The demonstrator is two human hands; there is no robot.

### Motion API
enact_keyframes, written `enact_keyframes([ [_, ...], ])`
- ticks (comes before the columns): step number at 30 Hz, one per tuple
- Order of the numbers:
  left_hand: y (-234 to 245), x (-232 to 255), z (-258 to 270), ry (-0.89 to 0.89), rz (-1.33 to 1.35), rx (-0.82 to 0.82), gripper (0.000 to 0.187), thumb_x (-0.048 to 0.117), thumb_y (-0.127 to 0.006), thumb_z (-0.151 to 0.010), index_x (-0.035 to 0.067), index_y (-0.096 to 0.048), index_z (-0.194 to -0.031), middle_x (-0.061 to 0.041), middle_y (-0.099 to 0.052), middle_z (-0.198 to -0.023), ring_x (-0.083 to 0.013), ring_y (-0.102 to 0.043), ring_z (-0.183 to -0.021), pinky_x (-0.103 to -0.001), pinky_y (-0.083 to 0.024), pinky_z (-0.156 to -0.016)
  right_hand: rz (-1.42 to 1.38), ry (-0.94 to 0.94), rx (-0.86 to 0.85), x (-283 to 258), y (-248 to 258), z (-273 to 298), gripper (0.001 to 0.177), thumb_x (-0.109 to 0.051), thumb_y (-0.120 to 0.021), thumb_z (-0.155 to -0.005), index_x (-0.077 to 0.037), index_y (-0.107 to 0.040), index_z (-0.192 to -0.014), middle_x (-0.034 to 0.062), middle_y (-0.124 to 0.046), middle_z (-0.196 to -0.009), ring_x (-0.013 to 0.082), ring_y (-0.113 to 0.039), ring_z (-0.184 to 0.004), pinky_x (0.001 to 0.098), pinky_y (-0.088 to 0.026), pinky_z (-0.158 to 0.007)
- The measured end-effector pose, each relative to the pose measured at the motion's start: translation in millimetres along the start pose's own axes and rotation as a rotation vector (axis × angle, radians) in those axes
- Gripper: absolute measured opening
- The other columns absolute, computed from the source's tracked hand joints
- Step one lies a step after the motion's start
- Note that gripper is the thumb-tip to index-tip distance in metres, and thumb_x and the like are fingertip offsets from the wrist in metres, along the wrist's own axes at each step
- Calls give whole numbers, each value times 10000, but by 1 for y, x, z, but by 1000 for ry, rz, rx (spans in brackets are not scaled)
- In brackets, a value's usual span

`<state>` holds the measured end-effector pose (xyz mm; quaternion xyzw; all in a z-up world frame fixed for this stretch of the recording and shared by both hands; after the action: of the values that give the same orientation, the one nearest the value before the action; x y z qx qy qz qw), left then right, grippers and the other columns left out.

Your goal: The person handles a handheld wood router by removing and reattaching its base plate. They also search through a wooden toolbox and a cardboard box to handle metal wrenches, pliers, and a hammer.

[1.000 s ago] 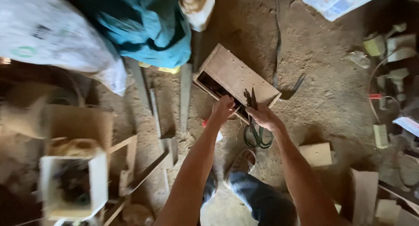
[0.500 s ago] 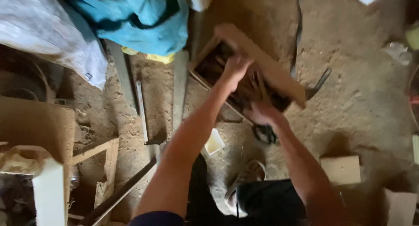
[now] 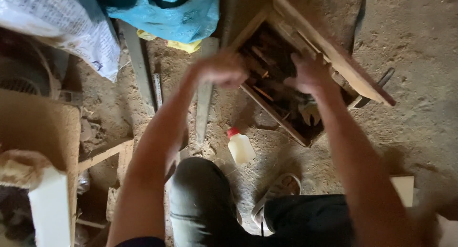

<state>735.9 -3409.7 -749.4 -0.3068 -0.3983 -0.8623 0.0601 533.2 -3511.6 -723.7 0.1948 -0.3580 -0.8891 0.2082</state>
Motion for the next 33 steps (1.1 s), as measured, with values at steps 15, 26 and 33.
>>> enact_keyframes([
  [15,-231,-114,-65,35,-812,596,157,93,-686,-737,90,-723,-889,-144,-692,-865,-392,-702,-800,-612,-539,-654,217,-25,793,96,17,10,468,-395,-823,-939,-157,-674,-1315,190,-678,-1108,342,-649,-955,514,-542,-783],
  [26,-45,83,-14,-289,-535,884,273,138,-858,-792,141,-695,-1012,-34,-632,-952,-126,-611,-803,-345,-567,-781,-166,-189,693,149,22,-27,647,-434,-872,-885,-161,-625,-1417,191,-684,-1206,375,-538,-1148,529,-333,-942],
  [33,-14,-31,-27,446,-284,916,450,155,-668,-867,-11,-631,-1283,-255,-610,-1141,-410,-567,-1039,-485,-546,-843,-41,-164,803,221,12,24,355,-435,-740,-1075,-82,-756,-1049,141,-772,-959,246,-678,-814,392,-497,-682],
])
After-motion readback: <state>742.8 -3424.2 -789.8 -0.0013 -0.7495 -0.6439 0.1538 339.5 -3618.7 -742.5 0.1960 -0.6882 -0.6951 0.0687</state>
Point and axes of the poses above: each hand's wrist, its own z-axis away from the middle knuckle, its own y-axis out of the back of the hand, x = y × z, the point moved 4 cm from there along -z, towards the middle knuckle
